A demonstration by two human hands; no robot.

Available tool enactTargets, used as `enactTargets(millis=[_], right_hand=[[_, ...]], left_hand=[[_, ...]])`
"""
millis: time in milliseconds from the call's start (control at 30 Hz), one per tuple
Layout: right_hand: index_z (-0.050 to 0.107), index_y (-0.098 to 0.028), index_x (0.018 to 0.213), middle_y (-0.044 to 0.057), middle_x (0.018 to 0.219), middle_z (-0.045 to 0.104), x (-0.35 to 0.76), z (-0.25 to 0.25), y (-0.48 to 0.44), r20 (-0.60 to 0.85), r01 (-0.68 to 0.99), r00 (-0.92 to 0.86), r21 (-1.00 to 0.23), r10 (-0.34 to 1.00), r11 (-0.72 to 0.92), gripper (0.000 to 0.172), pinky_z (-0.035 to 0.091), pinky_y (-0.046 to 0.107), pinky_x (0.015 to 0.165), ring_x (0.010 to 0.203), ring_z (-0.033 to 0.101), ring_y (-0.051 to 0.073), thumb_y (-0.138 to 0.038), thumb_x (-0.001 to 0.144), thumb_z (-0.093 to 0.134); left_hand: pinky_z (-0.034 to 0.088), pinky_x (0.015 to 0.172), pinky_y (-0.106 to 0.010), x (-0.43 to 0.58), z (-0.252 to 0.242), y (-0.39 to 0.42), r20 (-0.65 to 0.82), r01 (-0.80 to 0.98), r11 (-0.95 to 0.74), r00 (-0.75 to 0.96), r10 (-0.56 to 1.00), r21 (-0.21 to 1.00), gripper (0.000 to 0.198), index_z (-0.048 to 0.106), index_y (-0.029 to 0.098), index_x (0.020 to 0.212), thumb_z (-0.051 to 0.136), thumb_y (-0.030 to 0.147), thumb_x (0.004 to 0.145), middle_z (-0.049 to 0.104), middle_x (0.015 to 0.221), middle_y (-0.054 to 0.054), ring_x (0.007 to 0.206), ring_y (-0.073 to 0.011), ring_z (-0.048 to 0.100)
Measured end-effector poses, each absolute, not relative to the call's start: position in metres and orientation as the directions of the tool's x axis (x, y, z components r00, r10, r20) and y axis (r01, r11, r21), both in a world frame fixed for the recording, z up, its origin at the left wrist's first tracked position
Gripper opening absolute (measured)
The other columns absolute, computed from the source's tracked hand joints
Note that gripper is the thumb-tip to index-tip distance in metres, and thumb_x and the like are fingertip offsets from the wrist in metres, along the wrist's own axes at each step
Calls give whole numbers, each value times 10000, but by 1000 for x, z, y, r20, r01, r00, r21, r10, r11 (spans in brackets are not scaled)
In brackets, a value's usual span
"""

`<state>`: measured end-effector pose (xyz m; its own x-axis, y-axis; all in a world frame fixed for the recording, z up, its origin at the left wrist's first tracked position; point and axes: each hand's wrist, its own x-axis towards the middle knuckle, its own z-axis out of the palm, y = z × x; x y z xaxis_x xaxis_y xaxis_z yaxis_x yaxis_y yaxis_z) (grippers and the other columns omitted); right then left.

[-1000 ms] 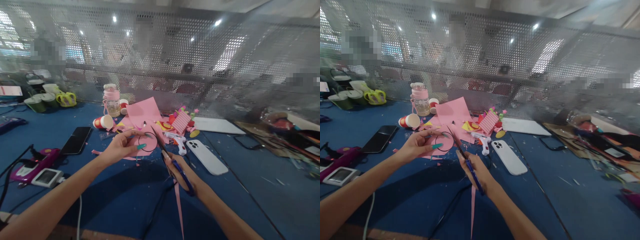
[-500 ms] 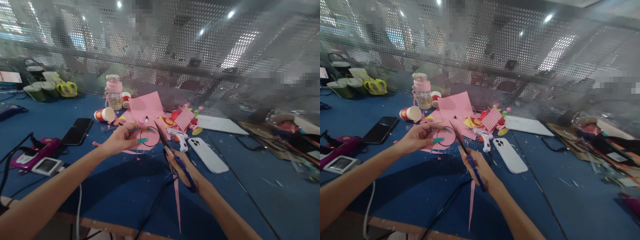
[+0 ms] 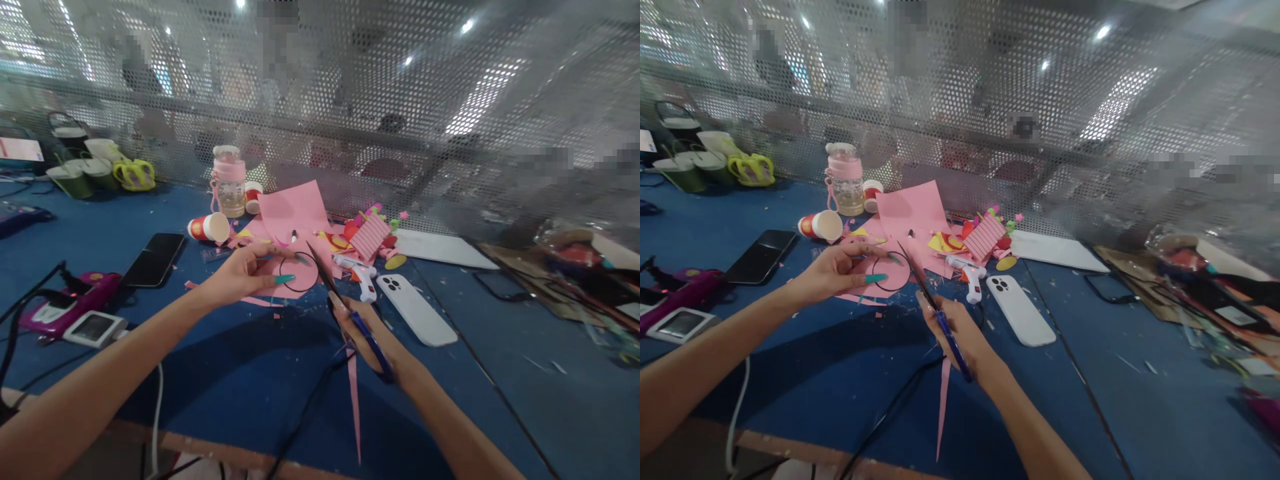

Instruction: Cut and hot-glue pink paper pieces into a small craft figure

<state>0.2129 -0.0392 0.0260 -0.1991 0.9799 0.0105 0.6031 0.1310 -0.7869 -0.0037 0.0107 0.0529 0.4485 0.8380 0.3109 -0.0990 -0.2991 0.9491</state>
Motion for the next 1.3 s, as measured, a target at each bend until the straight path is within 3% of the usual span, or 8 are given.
enactTargets(millis=[233,567,733,833,967,1133,1300], right_hand=[[598,-199,697,-20,469,469,214,26,-38,35,594,-247,-784,968,180,458,353,221,471,468,481,131,-589,785,374],[386,-210,601,-76,419,307,213,22,-40,9,458,-305,-875,952,155,502,293,208,377,350,352,73,-678,758,299],[365,-211,589,-86,401,271,209,19,-40,25,351,-249,-929,968,114,542,239,202,342,332,273,57,-734,709,297],[352,-210,584,-84,407,280,208,15,-39,22,281,-196,-957,980,77,538,233,197,334,329,270,52,-730,711,303],[367,-207,576,-76,395,299,206,12,-39,19,269,-180,-961,983,68,536,227,198,328,326,282,55,-725,708,326],[354,-207,571,-75,403,304,202,16,-40,34,271,-192,-959,981,87,529,249,194,349,350,287,55,-715,715,330],[389,-198,552,-62,417,346,201,17,-40,63,262,-190,-958,980,113,559,307,201,391,374,346,62,-734,696,327]], left_hand=[[494,830,-274,-6,53,13,306,-95,-297,469,828,950,322,639,166,948,640,95,634,635,1068,-77,1080,-195,529],[466,861,-272,-9,51,15,313,-96,-305,476,822,948,324,638,159,958,645,102,639,631,1039,-77,1049,-186,536],[515,698,-231,-5,51,14,326,-190,-278,301,896,941,442,585,195,1010,691,110,590,583,1094,-87,1044,-220,521],[526,603,-233,-4,48,16,221,-297,-145,240,945,944,475,527,204,1050,692,151,608,573,1106,-95,973,-225,556],[531,547,-266,-3,47,16,78,-283,-3,255,964,959,537,490,191,1070,715,133,586,560,1108,-103,796,-194,611],[522,569,-235,-1,47,14,109,-305,-52,173,979,951,533,493,187,1035,730,116,563,581,1065,-84,789,-160,603],[521,589,-227,-2,43,17,156,-255,-111,165,974,961,511,535,188,974,746,121,513,630,983,-64,885,-196,597]])
